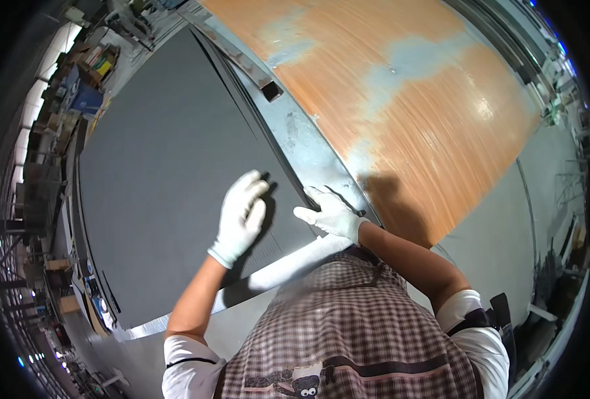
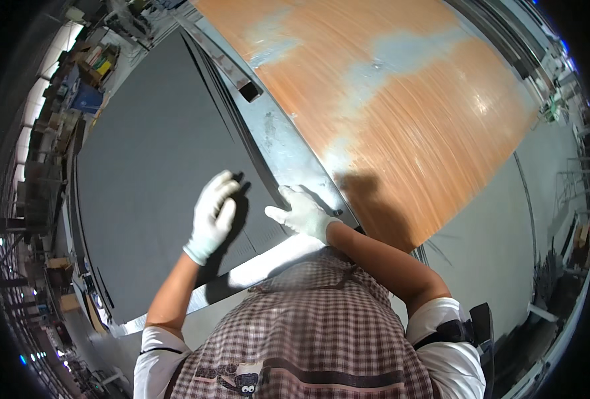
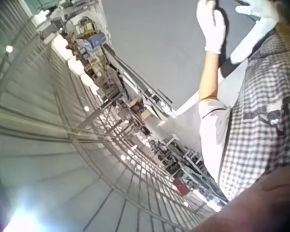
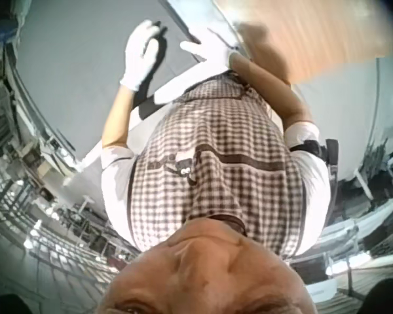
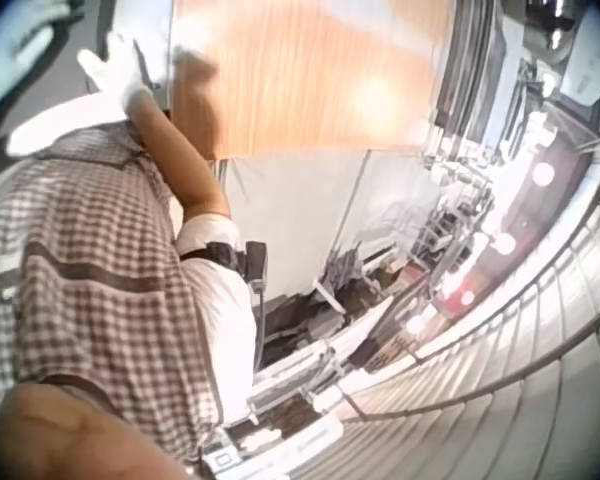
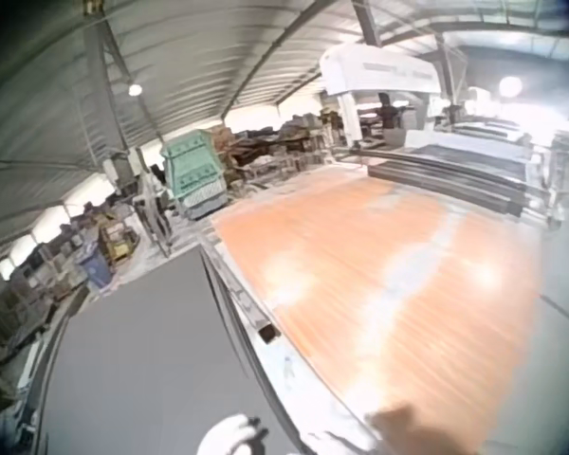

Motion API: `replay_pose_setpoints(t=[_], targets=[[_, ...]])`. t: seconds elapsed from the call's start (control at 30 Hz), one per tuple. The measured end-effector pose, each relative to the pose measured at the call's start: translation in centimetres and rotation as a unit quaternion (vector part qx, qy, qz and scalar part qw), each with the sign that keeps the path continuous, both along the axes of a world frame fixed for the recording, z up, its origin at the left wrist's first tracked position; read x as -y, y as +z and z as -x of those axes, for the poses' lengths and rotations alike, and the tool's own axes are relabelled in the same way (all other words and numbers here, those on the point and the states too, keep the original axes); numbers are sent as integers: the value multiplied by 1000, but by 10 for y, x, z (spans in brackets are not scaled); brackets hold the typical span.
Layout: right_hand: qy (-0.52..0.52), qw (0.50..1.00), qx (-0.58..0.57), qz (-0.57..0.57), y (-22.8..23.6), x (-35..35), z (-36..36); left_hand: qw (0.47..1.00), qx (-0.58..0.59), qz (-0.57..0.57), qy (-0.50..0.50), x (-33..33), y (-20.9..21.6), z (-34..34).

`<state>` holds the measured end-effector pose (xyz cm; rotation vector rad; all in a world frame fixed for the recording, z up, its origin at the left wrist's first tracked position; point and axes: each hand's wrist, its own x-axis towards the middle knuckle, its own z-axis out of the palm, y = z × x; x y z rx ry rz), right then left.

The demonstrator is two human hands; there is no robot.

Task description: The recorder organizes foam insulation boards and applies adhesive labels to each one in a manufacturing setting.

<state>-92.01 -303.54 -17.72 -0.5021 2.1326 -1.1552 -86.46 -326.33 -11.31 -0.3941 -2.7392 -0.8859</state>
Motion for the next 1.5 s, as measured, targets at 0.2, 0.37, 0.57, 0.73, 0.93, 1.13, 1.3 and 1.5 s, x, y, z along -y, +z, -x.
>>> replay_pose_setpoints(t=[0.2,0.37,0.57,0.73,0.93,1.13,1.3,1.5], targets=[[22,992,-123,-14,1,-3,-1,996,-3,60,-63,-51,-15,-34],[39,997,-58,42,-7,-13,-12,992,34,79,-90,-68,-16,-38],[64,955,115,268,-22,-27,-6,976,77,153,-136,-69,-20,-33],[115,981,-27,153,-36,-5,5,968,81,177,-159,-65,-20,-32],[-39,997,-16,71,-12,77,65,972,37,165,-161,-64,-38,-35],[-31,990,-91,101,-34,80,64,975,45,153,-156,-60,-44,-35],[-52,983,-84,158,-38,102,103,971,24,163,-176,-59,-58,-31],[-56,986,-30,157,-23,136,140,974,30,141,-173,-57,-56,-29]])
